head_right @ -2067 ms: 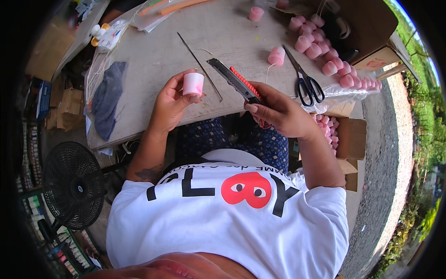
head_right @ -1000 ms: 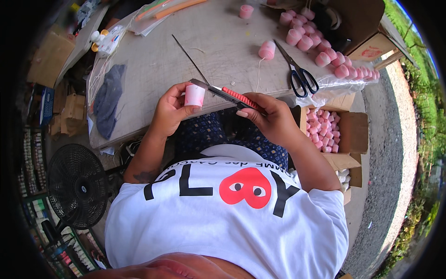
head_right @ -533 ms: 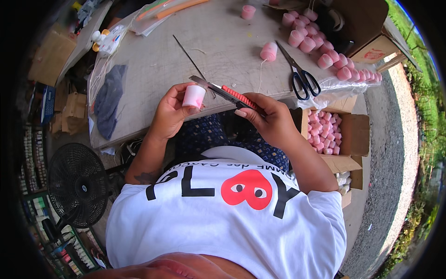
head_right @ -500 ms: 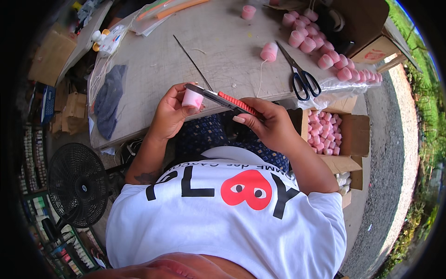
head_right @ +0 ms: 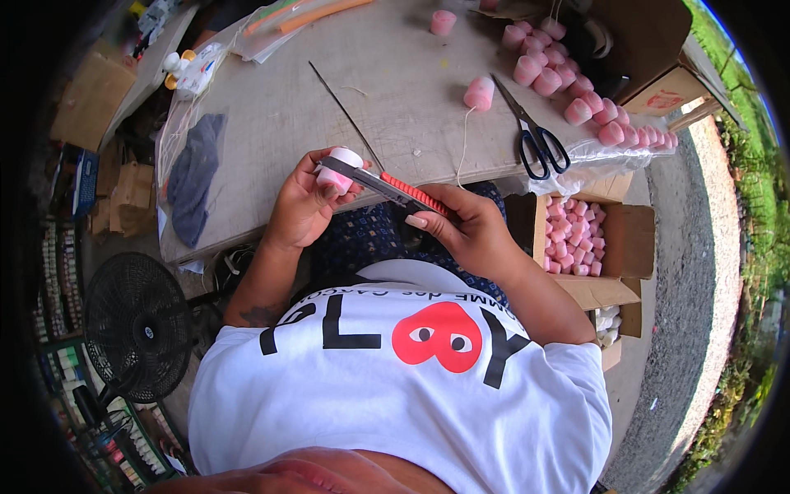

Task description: The person assembles pink cotton candy decorations by inserting a thin stick into each piece, tying a string around the base, and trimming excess string with scissors. The person repeats this process for multiple items on a cluttered work table.

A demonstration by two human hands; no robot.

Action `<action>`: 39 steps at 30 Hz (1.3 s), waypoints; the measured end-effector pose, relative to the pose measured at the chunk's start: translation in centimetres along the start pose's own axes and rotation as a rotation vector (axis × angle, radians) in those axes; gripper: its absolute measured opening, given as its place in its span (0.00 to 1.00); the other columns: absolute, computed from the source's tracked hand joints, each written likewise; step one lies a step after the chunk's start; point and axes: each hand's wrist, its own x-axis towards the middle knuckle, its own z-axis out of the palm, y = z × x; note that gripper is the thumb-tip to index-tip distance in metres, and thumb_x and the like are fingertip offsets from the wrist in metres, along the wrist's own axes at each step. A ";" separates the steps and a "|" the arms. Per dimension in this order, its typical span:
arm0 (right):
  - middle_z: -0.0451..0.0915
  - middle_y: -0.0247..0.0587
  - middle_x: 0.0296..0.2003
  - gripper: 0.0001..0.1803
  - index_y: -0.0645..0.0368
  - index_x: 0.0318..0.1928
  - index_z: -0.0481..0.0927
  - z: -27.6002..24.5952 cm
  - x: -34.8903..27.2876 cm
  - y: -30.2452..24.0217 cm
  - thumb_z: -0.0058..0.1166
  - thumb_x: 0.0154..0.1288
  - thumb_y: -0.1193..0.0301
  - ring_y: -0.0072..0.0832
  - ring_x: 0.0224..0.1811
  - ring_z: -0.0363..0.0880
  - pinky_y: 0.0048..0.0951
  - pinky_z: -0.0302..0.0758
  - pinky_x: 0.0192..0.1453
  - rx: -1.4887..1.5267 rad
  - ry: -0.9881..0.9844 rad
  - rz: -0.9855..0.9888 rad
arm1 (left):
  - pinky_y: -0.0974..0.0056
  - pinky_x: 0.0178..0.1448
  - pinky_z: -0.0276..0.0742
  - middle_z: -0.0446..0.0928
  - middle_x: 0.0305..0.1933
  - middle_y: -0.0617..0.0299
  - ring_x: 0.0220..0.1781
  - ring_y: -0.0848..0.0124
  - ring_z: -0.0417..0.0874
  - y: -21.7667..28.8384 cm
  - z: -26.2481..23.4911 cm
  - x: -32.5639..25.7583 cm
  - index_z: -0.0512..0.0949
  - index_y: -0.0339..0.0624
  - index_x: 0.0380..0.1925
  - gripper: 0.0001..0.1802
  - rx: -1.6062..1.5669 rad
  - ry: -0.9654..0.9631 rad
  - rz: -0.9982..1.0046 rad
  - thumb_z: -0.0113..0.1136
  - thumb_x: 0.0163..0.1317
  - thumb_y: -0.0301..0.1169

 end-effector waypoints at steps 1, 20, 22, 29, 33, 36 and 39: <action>0.78 0.32 0.30 0.17 0.65 0.51 0.78 0.2 0.1 -0.1 0.61 0.65 0.70 0.16 0.33 0.70 0.19 0.71 0.39 -0.024 0.002 -0.013 | 0.69 0.51 0.81 0.72 0.58 0.40 0.47 0.65 0.83 0.1 0.0 0.0 0.63 0.40 0.59 0.28 0.009 -0.010 0.003 0.63 0.61 0.26; 0.79 0.33 0.32 0.17 0.66 0.50 0.77 0.3 0.3 0.5 0.61 0.65 0.69 0.16 0.34 0.71 0.19 0.71 0.41 0.027 0.068 0.011 | 0.71 0.49 0.80 0.73 0.56 0.39 0.43 0.68 0.84 0.6 0.1 -0.5 0.64 0.39 0.57 0.30 -0.037 0.024 -0.005 0.66 0.59 0.31; 0.79 0.34 0.32 0.17 0.66 0.50 0.77 0.7 0.2 0.6 0.61 0.65 0.69 0.16 0.34 0.71 0.19 0.71 0.41 0.004 0.029 -0.054 | 0.71 0.48 0.80 0.74 0.56 0.40 0.43 0.68 0.83 0.9 0.2 -0.2 0.64 0.38 0.57 0.30 -0.043 0.001 0.004 0.67 0.58 0.31; 0.79 0.36 0.33 0.17 0.66 0.50 0.77 0.5 0.9 0.0 0.61 0.64 0.69 0.16 0.35 0.71 0.20 0.71 0.42 0.002 0.008 -0.035 | 0.69 0.49 0.79 0.74 0.55 0.43 0.44 0.68 0.82 1.1 -0.1 -0.3 0.64 0.35 0.57 0.31 0.003 0.011 0.015 0.68 0.58 0.33; 0.79 0.34 0.32 0.18 0.65 0.50 0.77 -0.1 1.9 -0.4 0.61 0.64 0.68 0.16 0.35 0.72 0.20 0.72 0.43 -0.040 0.051 -0.060 | 0.68 0.49 0.78 0.74 0.54 0.45 0.45 0.67 0.81 1.2 -0.3 -0.1 0.64 0.36 0.56 0.29 0.027 0.012 0.023 0.67 0.59 0.33; 0.79 0.35 0.31 0.16 0.65 0.49 0.78 0.4 1.8 -0.2 0.60 0.65 0.67 0.18 0.33 0.72 0.21 0.72 0.40 -0.014 -0.036 -0.103 | 0.67 0.49 0.78 0.74 0.52 0.47 0.45 0.66 0.81 1.1 -0.2 -0.4 0.64 0.36 0.56 0.27 0.024 0.017 0.031 0.65 0.61 0.32; 0.79 0.43 0.31 0.18 0.64 0.50 0.77 -0.9 4.6 -0.2 0.59 0.66 0.65 0.28 0.32 0.76 0.28 0.74 0.38 -0.249 0.113 0.115 | 0.66 0.49 0.78 0.74 0.52 0.48 0.45 0.66 0.81 1.4 -0.6 -0.6 0.64 0.38 0.57 0.26 0.036 0.013 0.016 0.63 0.62 0.30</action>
